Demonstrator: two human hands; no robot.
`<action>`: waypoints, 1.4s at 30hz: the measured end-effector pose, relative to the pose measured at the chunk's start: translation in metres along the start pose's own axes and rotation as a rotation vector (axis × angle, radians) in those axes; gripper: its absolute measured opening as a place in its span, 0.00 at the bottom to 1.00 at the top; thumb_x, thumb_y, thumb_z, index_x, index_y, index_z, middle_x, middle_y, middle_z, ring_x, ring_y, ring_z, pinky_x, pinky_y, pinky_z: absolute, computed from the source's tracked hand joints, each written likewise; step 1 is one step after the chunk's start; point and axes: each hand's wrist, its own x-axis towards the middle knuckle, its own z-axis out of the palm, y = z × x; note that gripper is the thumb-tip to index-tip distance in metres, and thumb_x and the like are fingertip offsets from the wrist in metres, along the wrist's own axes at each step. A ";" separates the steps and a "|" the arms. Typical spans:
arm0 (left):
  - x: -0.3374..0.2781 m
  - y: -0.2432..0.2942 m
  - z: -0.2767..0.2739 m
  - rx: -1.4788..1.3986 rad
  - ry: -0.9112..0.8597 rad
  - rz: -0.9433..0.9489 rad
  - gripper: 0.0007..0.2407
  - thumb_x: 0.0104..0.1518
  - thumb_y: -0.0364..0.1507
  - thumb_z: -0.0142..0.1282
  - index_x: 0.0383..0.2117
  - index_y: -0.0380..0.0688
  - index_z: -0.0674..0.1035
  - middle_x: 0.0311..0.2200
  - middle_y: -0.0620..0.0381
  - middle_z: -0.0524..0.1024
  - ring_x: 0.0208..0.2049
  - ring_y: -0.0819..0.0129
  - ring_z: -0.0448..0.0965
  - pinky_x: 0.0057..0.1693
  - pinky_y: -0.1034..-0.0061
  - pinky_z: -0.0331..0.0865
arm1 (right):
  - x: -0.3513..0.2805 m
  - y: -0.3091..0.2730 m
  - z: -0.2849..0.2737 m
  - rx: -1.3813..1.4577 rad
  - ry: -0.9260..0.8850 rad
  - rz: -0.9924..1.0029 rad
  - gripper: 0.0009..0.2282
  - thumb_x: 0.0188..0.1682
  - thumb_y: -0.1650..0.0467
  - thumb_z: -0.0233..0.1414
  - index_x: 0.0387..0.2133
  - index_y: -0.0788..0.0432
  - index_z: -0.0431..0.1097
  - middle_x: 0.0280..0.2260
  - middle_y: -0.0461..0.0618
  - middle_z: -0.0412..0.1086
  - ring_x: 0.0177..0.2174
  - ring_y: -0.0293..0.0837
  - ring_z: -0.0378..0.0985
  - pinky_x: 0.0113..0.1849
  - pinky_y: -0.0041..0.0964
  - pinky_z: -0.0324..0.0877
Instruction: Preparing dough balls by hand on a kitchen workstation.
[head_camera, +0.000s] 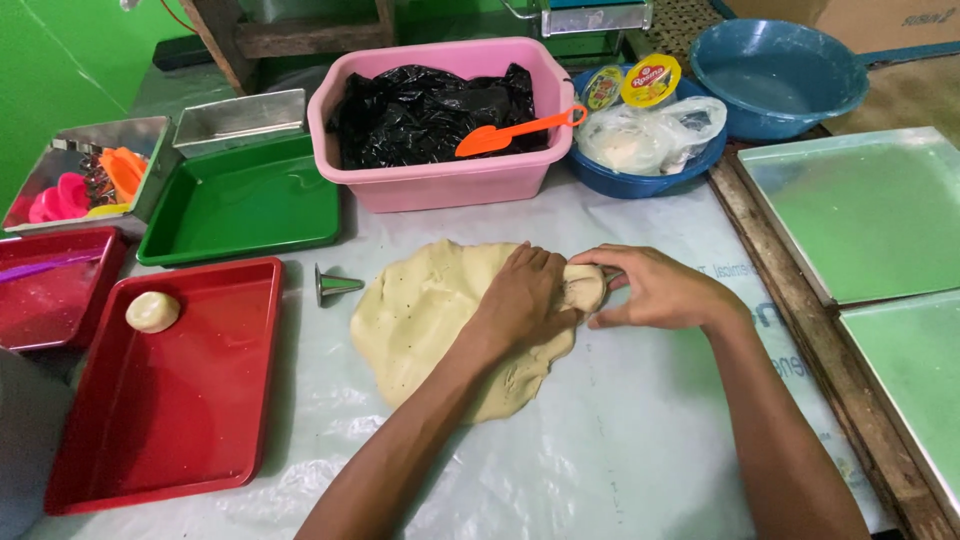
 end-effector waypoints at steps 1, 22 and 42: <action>-0.001 0.001 -0.004 -0.002 0.001 0.000 0.31 0.44 0.55 0.59 0.43 0.40 0.74 0.41 0.45 0.77 0.55 0.51 0.75 0.70 0.56 0.56 | -0.001 -0.005 0.000 -0.001 -0.001 0.001 0.29 0.33 0.75 0.68 0.54 0.60 0.72 0.49 0.59 0.75 0.51 0.57 0.77 0.54 0.50 0.73; -0.005 0.004 -0.028 -0.098 -0.146 0.024 0.19 0.51 0.38 0.55 0.47 0.42 0.78 0.51 0.46 0.76 0.61 0.51 0.69 0.73 0.53 0.48 | -0.002 -0.007 0.002 0.048 0.155 -0.047 0.05 0.41 0.77 0.60 0.31 0.60 0.76 0.22 0.52 0.72 0.27 0.44 0.76 0.31 0.40 0.78; -0.006 0.023 -0.023 0.013 -0.027 -0.042 0.28 0.45 0.53 0.63 0.42 0.42 0.76 0.43 0.47 0.78 0.56 0.52 0.74 0.70 0.55 0.55 | 0.011 0.015 0.019 0.000 0.264 -0.122 0.04 0.43 0.74 0.61 0.30 0.55 0.74 0.23 0.50 0.77 0.25 0.43 0.74 0.31 0.41 0.69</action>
